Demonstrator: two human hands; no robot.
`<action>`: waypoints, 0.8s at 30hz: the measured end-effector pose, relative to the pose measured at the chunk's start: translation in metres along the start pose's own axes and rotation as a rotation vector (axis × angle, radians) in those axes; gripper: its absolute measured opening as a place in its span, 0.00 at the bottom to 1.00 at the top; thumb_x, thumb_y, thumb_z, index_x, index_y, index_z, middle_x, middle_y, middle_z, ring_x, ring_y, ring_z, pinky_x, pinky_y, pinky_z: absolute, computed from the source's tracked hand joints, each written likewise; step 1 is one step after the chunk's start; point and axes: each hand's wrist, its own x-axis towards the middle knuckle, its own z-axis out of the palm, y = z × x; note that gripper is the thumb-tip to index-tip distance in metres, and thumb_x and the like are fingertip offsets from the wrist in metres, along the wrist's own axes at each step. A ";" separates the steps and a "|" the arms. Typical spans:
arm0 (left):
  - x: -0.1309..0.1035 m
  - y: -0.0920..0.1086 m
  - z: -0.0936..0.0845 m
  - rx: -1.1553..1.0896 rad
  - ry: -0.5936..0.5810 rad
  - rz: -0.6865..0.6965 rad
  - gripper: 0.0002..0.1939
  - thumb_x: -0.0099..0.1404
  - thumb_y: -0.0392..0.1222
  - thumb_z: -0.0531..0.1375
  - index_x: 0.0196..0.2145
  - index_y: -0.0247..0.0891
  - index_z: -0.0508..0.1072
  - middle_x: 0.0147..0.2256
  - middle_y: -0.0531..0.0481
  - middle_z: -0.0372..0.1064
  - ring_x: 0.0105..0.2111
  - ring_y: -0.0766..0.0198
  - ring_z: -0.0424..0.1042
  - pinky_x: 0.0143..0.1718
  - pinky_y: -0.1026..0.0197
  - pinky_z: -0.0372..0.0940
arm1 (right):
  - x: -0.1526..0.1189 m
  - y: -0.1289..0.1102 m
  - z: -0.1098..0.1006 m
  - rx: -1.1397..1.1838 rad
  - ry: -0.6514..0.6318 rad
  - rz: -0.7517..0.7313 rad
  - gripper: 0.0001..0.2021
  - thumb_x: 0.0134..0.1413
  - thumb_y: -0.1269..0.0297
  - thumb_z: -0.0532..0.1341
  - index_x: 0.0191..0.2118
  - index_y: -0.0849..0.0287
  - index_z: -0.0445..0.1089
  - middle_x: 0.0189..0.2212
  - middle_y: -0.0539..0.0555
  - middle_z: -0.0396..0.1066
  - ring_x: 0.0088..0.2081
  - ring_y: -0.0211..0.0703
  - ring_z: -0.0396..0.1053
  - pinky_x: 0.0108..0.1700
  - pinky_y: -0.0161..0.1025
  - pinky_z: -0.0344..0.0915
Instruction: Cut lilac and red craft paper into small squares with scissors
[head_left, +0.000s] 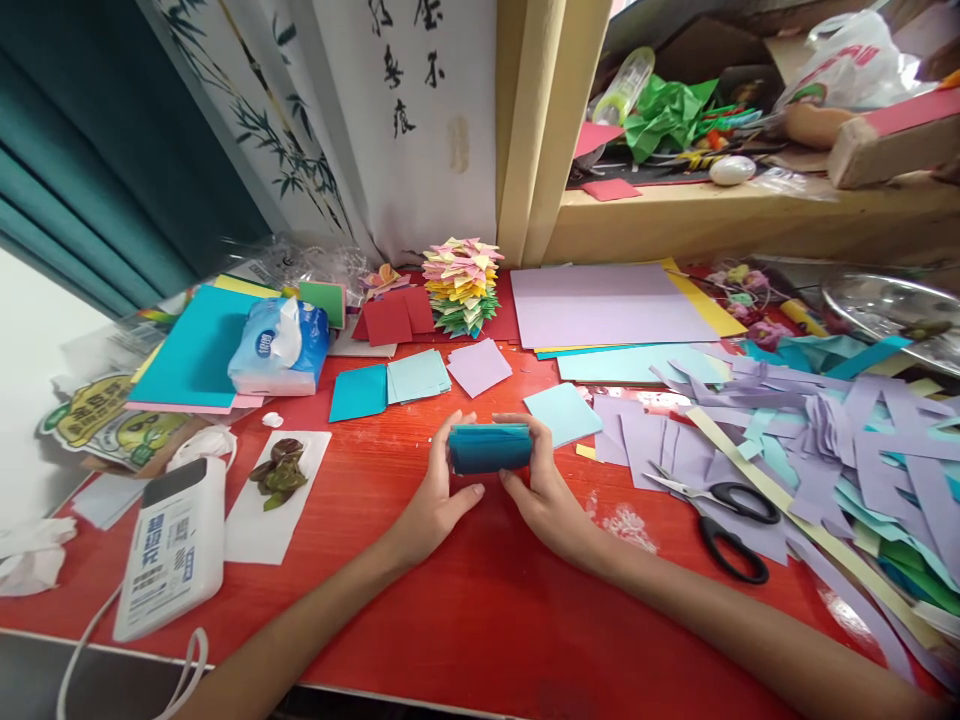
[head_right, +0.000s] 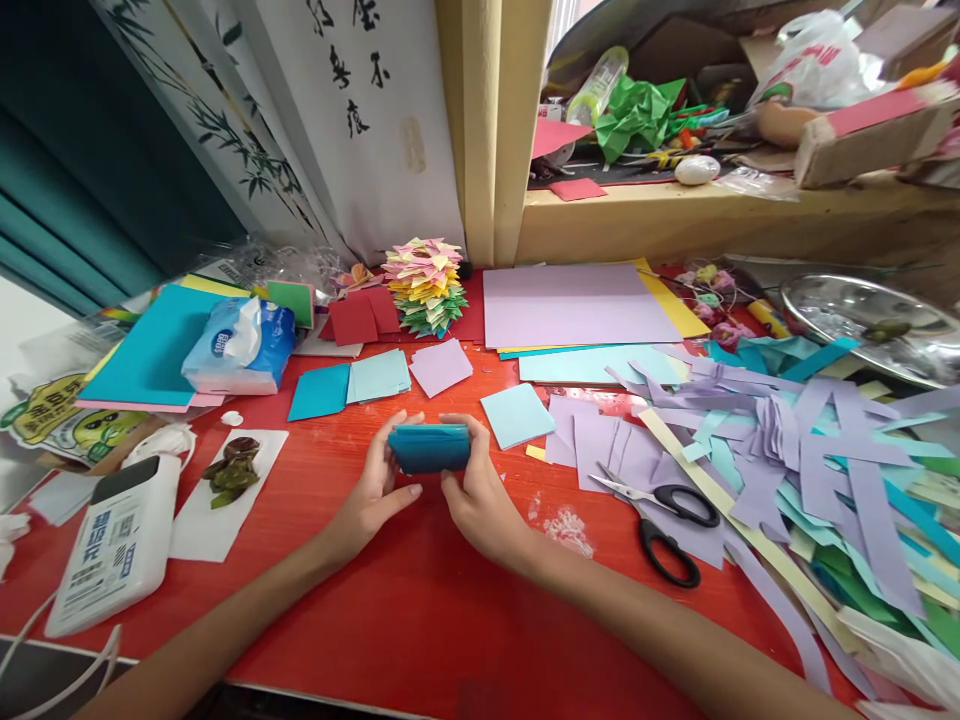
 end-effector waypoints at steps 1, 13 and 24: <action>0.000 -0.001 0.000 0.006 0.000 0.000 0.35 0.61 0.37 0.54 0.60 0.48 0.39 0.62 0.48 0.40 0.61 0.59 0.43 0.60 0.52 0.45 | 0.000 0.000 0.001 0.011 0.000 -0.001 0.21 0.54 0.74 0.49 0.53 0.52 0.45 0.53 0.57 0.51 0.54 0.42 0.55 0.55 0.47 0.56; 0.002 0.004 0.000 0.041 0.115 0.007 0.21 0.64 0.38 0.50 0.55 0.43 0.52 0.55 0.46 0.57 0.55 0.61 0.57 0.57 0.54 0.53 | 0.002 0.004 0.005 0.126 0.060 -0.027 0.05 0.61 0.69 0.46 0.39 0.52 0.47 0.46 0.55 0.58 0.51 0.38 0.58 0.55 0.47 0.56; 0.006 0.004 -0.012 0.405 0.098 -0.009 0.13 0.66 0.40 0.48 0.48 0.43 0.61 0.49 0.48 0.65 0.49 0.61 0.64 0.49 0.56 0.59 | 0.000 0.010 0.005 0.032 0.002 0.041 0.03 0.62 0.67 0.44 0.41 0.52 0.48 0.46 0.56 0.58 0.49 0.40 0.59 0.53 0.45 0.56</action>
